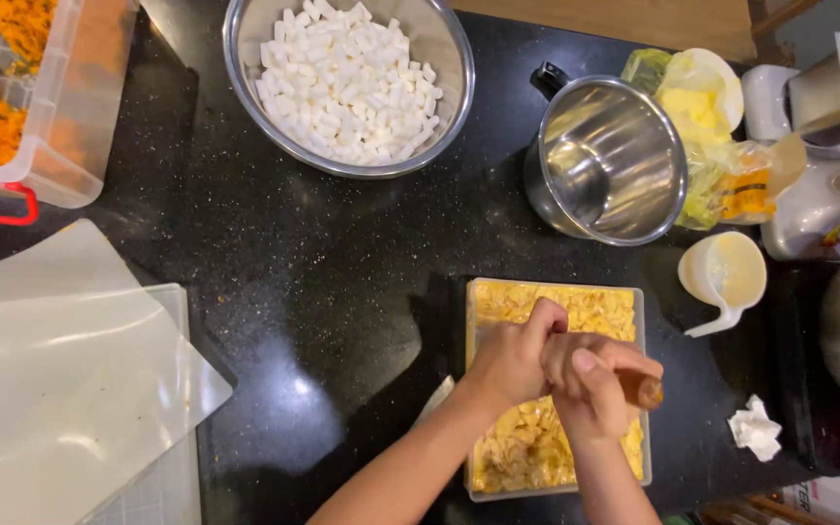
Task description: The person flattens a yellow food mixture in a rectangular tray using a rolling pin. They place a clear plastic sheet over the mixture and continue rolling to smooth the surface. The person adjusts the plastic sheet and continues rolling the mixture.
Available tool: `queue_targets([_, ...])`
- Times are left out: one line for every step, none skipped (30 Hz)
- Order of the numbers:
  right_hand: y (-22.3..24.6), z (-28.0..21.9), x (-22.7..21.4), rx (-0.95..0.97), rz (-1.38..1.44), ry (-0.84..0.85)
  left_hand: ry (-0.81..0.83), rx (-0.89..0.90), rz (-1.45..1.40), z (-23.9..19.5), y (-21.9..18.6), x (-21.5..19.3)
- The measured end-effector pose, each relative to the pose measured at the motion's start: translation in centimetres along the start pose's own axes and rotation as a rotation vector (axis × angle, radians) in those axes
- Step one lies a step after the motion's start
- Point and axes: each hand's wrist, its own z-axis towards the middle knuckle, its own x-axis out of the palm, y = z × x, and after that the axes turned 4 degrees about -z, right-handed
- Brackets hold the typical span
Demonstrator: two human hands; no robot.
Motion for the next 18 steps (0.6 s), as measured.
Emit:
queue_targets([-0.1, 0.2, 0.4, 0.000, 0.000, 0.002, -0.002, 0.000, 0.000, 0.0, 0.4, 0.1])
queue_targets([-0.1, 0.3, 0.9, 0.010, -0.015, -0.003, -0.045, 0.026, 0.004, -0.1, 0.8, 0.2])
queue_targets([0.1, 0.3, 1.4, 0.021, -0.029, -0.009, -0.087, 0.053, 0.008, -0.2, 0.9, 0.3])
queue_targets([-0.7, 0.3, 1.0, 0.018, -0.031, -0.004, -0.092, 0.055, 0.007, -0.1, 1.3, 0.4])
queue_targets([-1.2, 0.3, 0.6, -0.017, -0.017, -0.019, -0.035, -0.016, 0.015, -0.1, 1.4, 0.6])
queue_targets([-1.3, 0.1, 0.3, -0.049, 0.001, -0.034, 0.021, -0.089, 0.026, -0.3, 1.1, 0.7])
queue_targets([-0.5, -0.1, 0.4, -0.050, 0.003, -0.028, 0.015, -0.089, 0.027, -0.5, 0.6, 0.6])
queue_targets([0.2, 0.1, 0.5, -0.022, -0.011, -0.038, 0.054, -0.131, 0.045, -0.1, 0.2, 0.5])
queue_targets([0.8, 0.3, 0.6, 0.005, -0.025, -0.049, 0.093, -0.172, 0.064, 0.3, -0.2, 0.4])
queue_targets([1.4, 0.8, -0.1, 0.004, -0.021, -0.047, 0.090, -0.171, 0.068, 1.2, -1.8, -0.1])
queue_targets([1.8, 1.3, -0.9, -0.064, -0.028, 0.004, 0.097, -0.108, 0.072, 2.1, -3.2, -0.6])
queue_targets([2.4, 1.5, -1.8, -0.125, -0.041, 0.052, 0.108, -0.049, 0.069, 2.7, -4.8, -0.8])
queue_targets([1.7, 2.5, -1.6, -0.120, -0.043, 0.051, 0.109, -0.054, 0.066, 3.6, -5.5, -2.2])
queue_targets([1.0, 3.6, -1.5, -0.166, -0.009, 0.037, 0.174, -0.181, 0.039, 4.8, -6.1, -3.4])
queue_targets([0.2, 4.8, -1.4, -0.211, 0.024, 0.023, 0.240, -0.308, 0.011, 6.0, -6.7, -4.7])
queue_targets([-0.1, 5.1, -1.1, -0.206, 0.025, 0.029, 0.234, -0.312, 0.009, 5.9, -6.3, -4.2])
queue_targets([-0.5, 5.4, -0.7, -0.178, 0.030, 0.029, 0.232, -0.395, 0.009, 5.9, -5.7, -3.8])
queue_targets([-1.2, 5.6, -0.2, -0.146, 0.039, 0.025, 0.232, -0.484, 0.012, 5.7, -5.0, -3.6])
